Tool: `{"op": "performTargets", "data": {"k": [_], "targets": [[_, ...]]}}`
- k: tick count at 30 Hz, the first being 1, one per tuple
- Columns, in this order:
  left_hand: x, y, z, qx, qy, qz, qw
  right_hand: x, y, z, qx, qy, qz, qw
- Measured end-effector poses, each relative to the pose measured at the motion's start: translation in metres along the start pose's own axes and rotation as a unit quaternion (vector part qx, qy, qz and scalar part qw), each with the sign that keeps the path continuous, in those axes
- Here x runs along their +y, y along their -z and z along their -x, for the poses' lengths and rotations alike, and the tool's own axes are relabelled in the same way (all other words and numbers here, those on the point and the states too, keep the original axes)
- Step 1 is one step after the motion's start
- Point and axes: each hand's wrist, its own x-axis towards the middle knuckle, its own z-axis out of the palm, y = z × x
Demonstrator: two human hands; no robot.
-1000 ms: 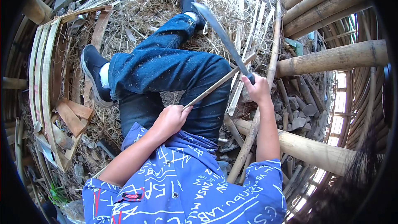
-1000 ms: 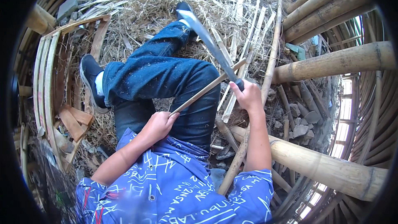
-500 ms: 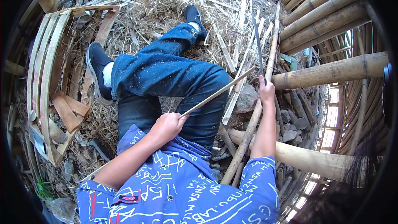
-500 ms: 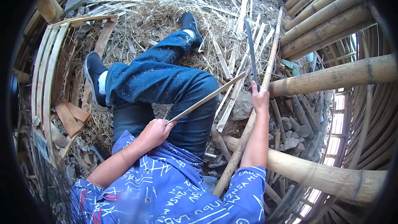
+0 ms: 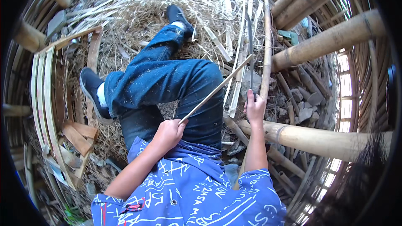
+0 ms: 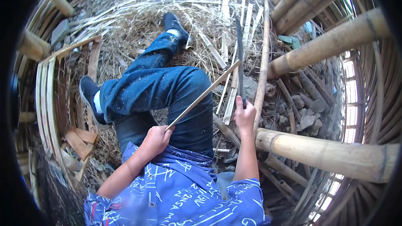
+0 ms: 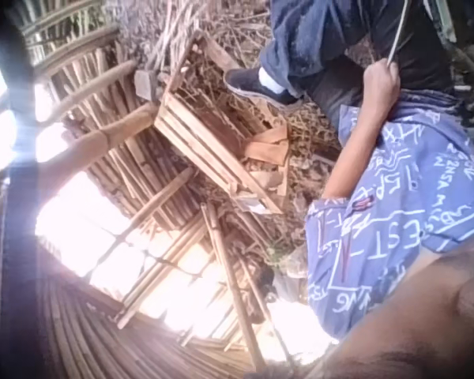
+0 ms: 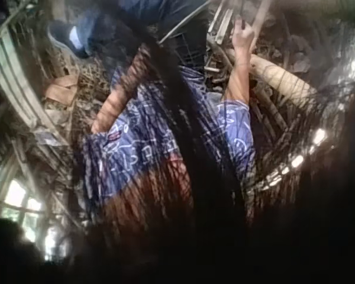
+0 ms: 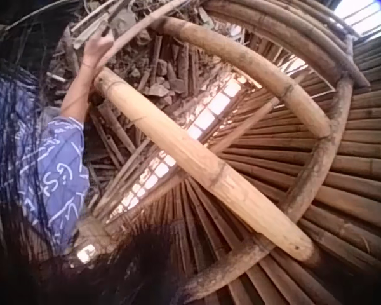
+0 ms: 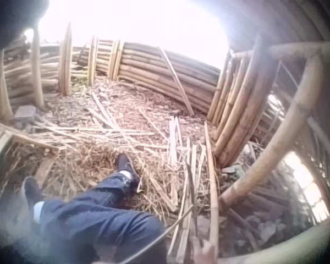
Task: The person shaves and trims wood strips using a machete while sitting on a floor covered in wood shavings.
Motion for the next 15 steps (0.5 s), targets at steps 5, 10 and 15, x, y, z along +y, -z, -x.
{"op": "performTargets", "data": {"k": [5,10,15], "targets": [[0.003,-0.002,-0.003,-0.007,0.013,0.030,0.999,0.001,-0.014,0.009,0.027,-0.044,-0.036,0.998],[0.009,0.001,-0.003,-0.009,0.058,0.017,0.998,-0.010,-0.013,0.015,0.021,-0.053,-0.176,0.983],[0.007,0.000,-0.005,0.007,0.058,-0.012,0.998,-0.021,0.000,0.018,-0.042,0.126,-0.045,0.990]]}}
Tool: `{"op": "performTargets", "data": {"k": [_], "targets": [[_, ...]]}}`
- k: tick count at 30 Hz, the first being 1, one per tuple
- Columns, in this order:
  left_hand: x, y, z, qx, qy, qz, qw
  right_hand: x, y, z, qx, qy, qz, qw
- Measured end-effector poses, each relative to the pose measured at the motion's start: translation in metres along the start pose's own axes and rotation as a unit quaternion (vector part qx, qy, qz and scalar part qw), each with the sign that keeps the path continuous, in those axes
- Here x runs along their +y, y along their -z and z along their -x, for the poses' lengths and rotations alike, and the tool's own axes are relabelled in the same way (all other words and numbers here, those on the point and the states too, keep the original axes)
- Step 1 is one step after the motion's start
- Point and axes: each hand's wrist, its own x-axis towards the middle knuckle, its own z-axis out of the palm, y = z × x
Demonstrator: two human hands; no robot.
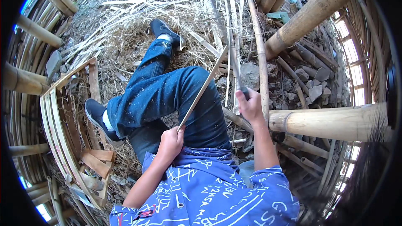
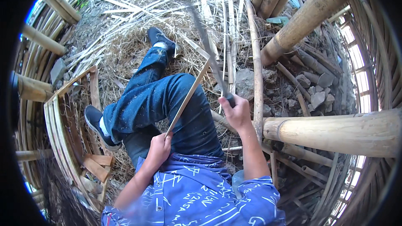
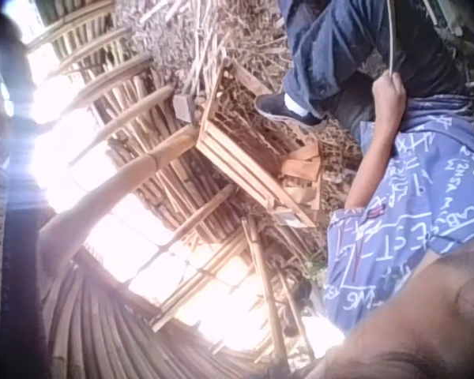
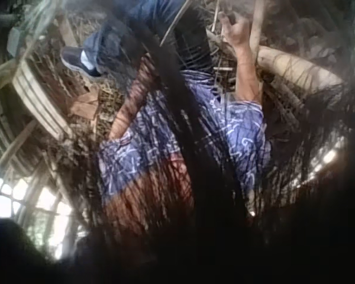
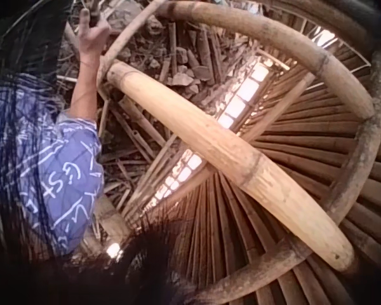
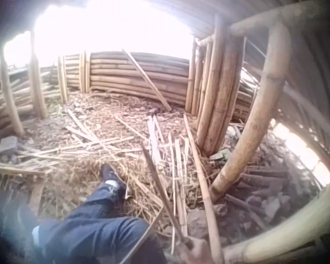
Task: The person shaves and trims wood strips using a machete while sitting on a floor covered in wood shavings.
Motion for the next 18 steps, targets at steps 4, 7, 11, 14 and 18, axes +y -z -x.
{"op": "performTargets", "data": {"k": [4,7,11,14,18], "targets": [[0.001,-0.001,0.001,0.009,-0.007,-0.017,1.000,-0.037,-0.002,-0.007,-0.115,0.024,0.215,0.969],[0.002,-0.003,0.001,0.019,-0.018,-0.024,0.999,-0.033,-0.004,-0.022,-0.137,0.025,0.276,0.951],[0.004,-0.005,0.000,0.030,-0.017,-0.018,0.999,-0.026,-0.002,-0.040,-0.157,0.036,0.337,0.928],[0.000,-0.008,0.000,0.047,-0.038,-0.021,0.998,-0.025,-0.004,-0.047,-0.153,0.042,0.360,0.919],[0.003,-0.005,0.000,0.038,-0.015,-0.010,0.999,-0.027,-0.004,-0.058,-0.177,0.048,0.387,0.904]]}}
